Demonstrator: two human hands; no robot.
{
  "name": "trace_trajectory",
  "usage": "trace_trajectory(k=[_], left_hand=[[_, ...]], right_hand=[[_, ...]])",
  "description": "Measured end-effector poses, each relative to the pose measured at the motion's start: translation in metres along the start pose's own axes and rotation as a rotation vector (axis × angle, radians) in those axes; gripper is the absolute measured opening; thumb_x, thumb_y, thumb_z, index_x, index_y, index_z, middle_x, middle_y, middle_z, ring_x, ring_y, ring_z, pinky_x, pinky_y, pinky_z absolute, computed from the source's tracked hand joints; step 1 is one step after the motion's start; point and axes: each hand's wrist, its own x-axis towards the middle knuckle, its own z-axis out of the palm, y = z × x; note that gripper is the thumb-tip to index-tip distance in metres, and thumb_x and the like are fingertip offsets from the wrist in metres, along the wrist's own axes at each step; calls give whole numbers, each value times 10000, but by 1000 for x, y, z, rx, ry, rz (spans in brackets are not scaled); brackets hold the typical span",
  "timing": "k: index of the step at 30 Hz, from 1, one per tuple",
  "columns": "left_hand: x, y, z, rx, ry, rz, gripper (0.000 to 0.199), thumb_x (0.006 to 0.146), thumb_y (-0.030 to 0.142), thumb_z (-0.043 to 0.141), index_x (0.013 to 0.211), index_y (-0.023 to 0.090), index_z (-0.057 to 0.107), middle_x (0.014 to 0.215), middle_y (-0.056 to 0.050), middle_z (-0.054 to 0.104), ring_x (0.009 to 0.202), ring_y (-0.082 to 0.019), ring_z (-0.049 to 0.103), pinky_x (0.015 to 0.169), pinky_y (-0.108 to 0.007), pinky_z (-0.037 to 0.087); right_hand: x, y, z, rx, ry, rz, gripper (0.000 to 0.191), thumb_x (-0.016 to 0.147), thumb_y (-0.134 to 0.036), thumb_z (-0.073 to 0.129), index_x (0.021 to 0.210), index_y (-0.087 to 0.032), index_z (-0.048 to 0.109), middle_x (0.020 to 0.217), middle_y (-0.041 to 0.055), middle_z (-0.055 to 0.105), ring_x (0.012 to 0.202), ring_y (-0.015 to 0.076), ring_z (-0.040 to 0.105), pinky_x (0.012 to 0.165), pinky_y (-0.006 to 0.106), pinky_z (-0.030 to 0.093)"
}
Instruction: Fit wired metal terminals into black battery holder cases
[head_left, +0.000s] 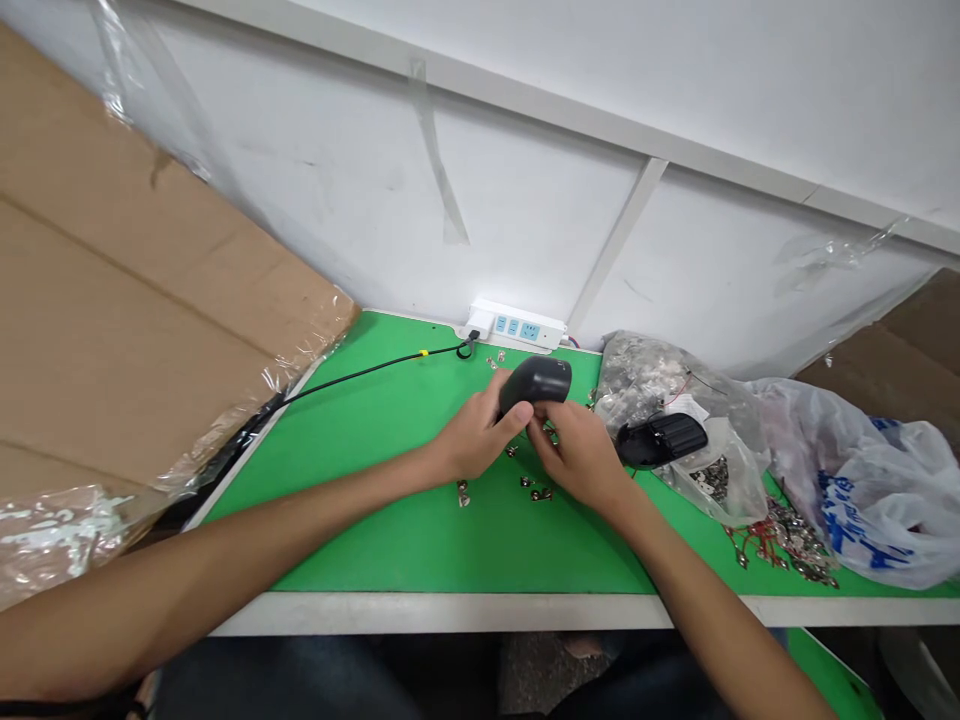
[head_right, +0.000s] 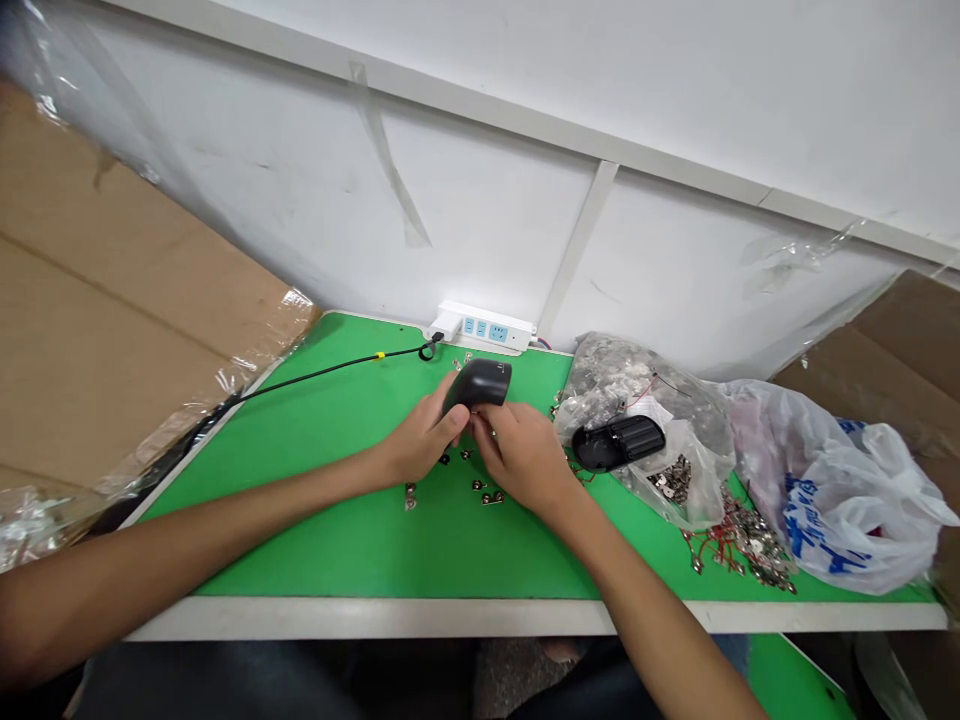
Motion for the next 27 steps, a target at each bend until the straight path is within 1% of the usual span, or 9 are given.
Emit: trace_trajectory(k=[3,6,8,10,13,15,17,22,27], left_hand=[[2,0,1,-102,7,-62,711,937,862,514,1211,214,618,728,-10,619,630,-206,563,602,-322,419],[7,-3,1,-201,28,-117,693,987,865,382,1004,212,614,706,-13,617,573,-167,530,581,-317,436],[10,-5,0,-250,38,-154,709,1005,857,335,914,210,608,672,-13,610,558,-161,528,557,-309,425],[11,-5,0,-282,13,-174,711,1006,854,343,898,207,618,631,-2,582,530,-150,498,520,-297,389],[10,-2,0,-305,-69,-151,676,982,849,439,1028,206,642,615,20,559,514,-138,469,503,-284,356],[9,0,1,-312,-109,-148,638,950,812,567,1157,211,625,627,35,567,517,-135,483,507,-276,357],[9,2,1,-336,-124,-176,614,931,767,641,1199,217,595,638,43,579,510,-129,498,499,-266,358],[13,-1,-2,-386,-93,-239,607,949,786,553,1130,207,568,582,40,574,472,-135,512,448,-242,342],[15,-1,-4,-388,-47,-249,619,951,816,466,975,205,560,575,-6,614,501,-156,552,475,-264,392]], right_hand=[[-1,-1,3,148,69,24,209,1117,-336,521,1237,-224,651,1082,78,822,964,248,785,807,361,576],[0,-2,3,253,188,65,311,1088,-351,605,1376,-239,647,1133,60,839,1024,233,813,870,357,637],[1,-3,1,271,256,83,289,1068,-357,643,1331,-253,701,1120,49,845,1026,237,822,873,361,659],[2,-5,0,271,291,86,215,1057,-359,659,1219,-259,761,1101,42,848,1006,239,827,876,365,667],[4,-8,-2,269,277,69,175,1063,-333,640,1101,-254,791,1066,31,850,939,220,824,870,352,658],[4,-9,-3,276,249,66,190,1074,-309,609,1095,-248,788,1043,25,848,904,205,817,855,336,648],[5,-9,-4,270,232,65,203,1080,-301,591,1104,-250,787,1035,23,847,903,201,812,864,332,644],[4,-9,-4,229,260,34,188,1071,-313,609,1127,-262,781,1091,38,844,995,224,809,922,362,643],[2,-8,1,210,225,1,176,1074,-299,599,1134,-261,761,1145,58,830,1055,233,793,954,388,631]])
